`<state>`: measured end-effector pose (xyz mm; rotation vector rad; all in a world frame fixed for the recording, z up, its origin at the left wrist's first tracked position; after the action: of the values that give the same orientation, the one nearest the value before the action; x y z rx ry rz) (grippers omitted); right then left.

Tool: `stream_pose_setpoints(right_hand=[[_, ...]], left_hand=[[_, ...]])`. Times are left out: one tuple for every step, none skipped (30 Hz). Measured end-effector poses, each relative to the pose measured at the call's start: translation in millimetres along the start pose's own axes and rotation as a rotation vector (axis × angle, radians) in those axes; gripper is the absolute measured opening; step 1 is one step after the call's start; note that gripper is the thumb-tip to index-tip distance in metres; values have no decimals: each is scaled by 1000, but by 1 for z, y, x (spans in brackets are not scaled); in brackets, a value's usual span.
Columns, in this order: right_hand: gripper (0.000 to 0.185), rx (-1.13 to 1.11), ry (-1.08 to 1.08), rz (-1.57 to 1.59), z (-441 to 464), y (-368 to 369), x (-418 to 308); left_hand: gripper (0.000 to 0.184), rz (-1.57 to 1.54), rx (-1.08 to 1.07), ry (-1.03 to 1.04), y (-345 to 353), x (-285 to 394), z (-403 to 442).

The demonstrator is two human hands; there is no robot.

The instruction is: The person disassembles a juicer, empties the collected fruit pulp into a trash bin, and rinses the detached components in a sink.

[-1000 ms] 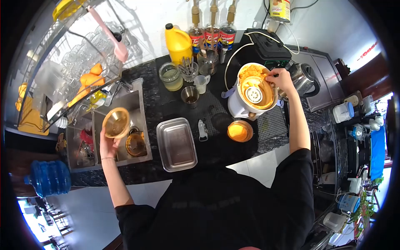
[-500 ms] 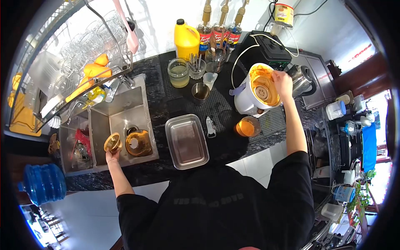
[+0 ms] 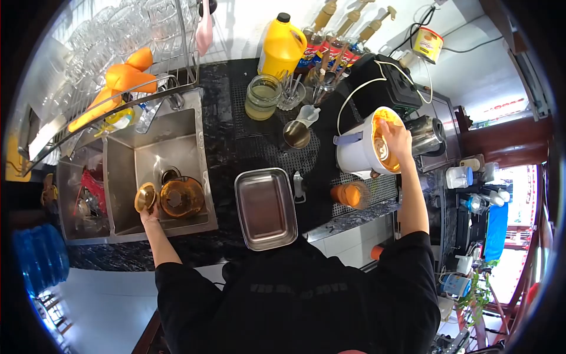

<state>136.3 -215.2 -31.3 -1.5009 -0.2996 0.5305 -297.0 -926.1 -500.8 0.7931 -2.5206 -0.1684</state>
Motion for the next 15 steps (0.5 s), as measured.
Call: stream_pose_setpoints(right_hand=[[52, -74, 45, -22, 4, -1, 0], [55, -147, 90, -42, 8, -2, 0], [57, -218, 137, -61, 12, 2, 3], [57, -225, 142, -64, 16, 3, 5], [57, -238, 158, -67, 20, 5, 9], [57, -250, 173, -70, 24, 7, 13], [56, -262, 189, -73, 28, 9, 16], [56, -273, 205, -75, 30, 11, 20], [56, -276, 212, -78, 31, 12, 20], [54, -281, 178, -108, 30, 13, 17], [51, -288, 145, -138, 28, 15, 15], [49, -291, 109, -167, 27, 16, 12], [46, -290, 70, -192, 28, 17, 6], [46, -285, 72, -192, 27, 13, -1], [44, -203, 69, -176, 24, 1, -9]], left_hand=[[39, 13, 15, -5, -4, -2, 5], [39, 27, 29, -9, -7, -1, 9], [39, 41, 41, -11, -10, -2, 12], [38, 58, 52, -11, -13, -5, 13], [38, 78, 63, -10, -18, -6, 12], [38, 96, 72, -9, -15, -3, 15], [38, 116, 80, -8, -18, -2, 15], [38, 135, 87, -7, -18, -3, 16], [37, 153, 94, -7, -23, 0, 13], [37, 173, 101, -8, -22, -3, 15], [37, 193, 108, -9, -24, -4, 15], [37, 211, 114, -9, -21, -1, 18], [37, 225, 116, -5, -20, -6, 18], [37, 236, 116, -1, -29, -12, 14], [36, 247, 116, 0, -30, -9, 15]])
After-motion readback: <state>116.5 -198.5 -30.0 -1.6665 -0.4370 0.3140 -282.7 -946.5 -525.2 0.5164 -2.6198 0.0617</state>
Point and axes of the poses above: each hand's wrist, its own z-axis towards the middle knuckle, its own y-axis out of the palm, x = y × z, the point moved 8 cm from there along z, towards the middle knuckle, and after that the axes turned 8 degrees about -x, right-handed, at the moved point
